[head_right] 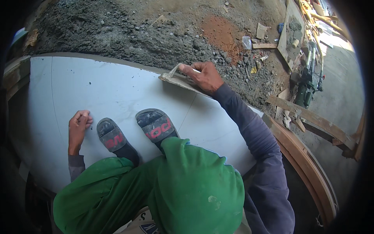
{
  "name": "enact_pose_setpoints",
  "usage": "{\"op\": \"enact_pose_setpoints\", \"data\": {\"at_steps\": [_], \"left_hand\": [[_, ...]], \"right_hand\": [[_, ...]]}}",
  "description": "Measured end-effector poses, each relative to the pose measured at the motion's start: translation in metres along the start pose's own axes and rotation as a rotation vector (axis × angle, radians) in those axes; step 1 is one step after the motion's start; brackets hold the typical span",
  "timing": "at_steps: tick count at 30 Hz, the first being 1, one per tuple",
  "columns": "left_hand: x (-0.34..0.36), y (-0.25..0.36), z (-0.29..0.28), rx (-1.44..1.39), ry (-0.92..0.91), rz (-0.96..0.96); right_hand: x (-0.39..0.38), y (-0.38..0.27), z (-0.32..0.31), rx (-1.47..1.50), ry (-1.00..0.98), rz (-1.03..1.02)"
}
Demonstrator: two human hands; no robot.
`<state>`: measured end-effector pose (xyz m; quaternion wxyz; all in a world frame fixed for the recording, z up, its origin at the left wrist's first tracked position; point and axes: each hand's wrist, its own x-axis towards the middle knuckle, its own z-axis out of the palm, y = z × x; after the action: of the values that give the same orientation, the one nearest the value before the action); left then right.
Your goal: The person smooths cement along the edge of a floor tile using a wooden trowel and presses the tile into position.
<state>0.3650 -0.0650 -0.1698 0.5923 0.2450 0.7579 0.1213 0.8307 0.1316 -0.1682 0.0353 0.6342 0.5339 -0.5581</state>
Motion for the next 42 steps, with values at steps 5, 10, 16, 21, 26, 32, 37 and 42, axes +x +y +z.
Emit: {"op": "enact_pose_setpoints", "data": {"at_steps": [5, 10, 16, 21, 26, 32, 37, 42], "left_hand": [[0.005, -0.024, -0.050, -0.030, 0.228, -0.081], [0.007, -0.014, -0.046, -0.048, 0.245, -0.099], [0.005, -0.009, -0.055, 0.015, 0.139, -0.081], [-0.010, -0.021, -0.064, -0.001, 0.277, -0.153], [-0.005, -0.006, -0.046, -0.031, 0.129, -0.100], [-0.015, -0.019, -0.065, 0.009, 0.218, -0.094], [-0.021, -0.012, -0.050, -0.010, 0.175, -0.133], [-0.018, -0.004, -0.054, 0.019, 0.114, -0.101]], "right_hand": [[-0.026, 0.048, -0.026, -0.096, 0.122, 0.145], [-0.026, 0.052, -0.028, -0.117, 0.100, 0.226], [0.000, 0.026, -0.009, -0.008, 0.038, 0.142], [-0.030, 0.062, -0.043, -0.112, 0.067, 0.231], [0.012, 0.006, 0.004, 0.036, 0.027, 0.088], [-0.017, 0.050, -0.033, -0.072, 0.077, 0.226], [-0.006, 0.025, -0.010, 0.009, 0.047, 0.139], [0.042, -0.007, 0.030, 0.071, -0.070, 0.006]]}}
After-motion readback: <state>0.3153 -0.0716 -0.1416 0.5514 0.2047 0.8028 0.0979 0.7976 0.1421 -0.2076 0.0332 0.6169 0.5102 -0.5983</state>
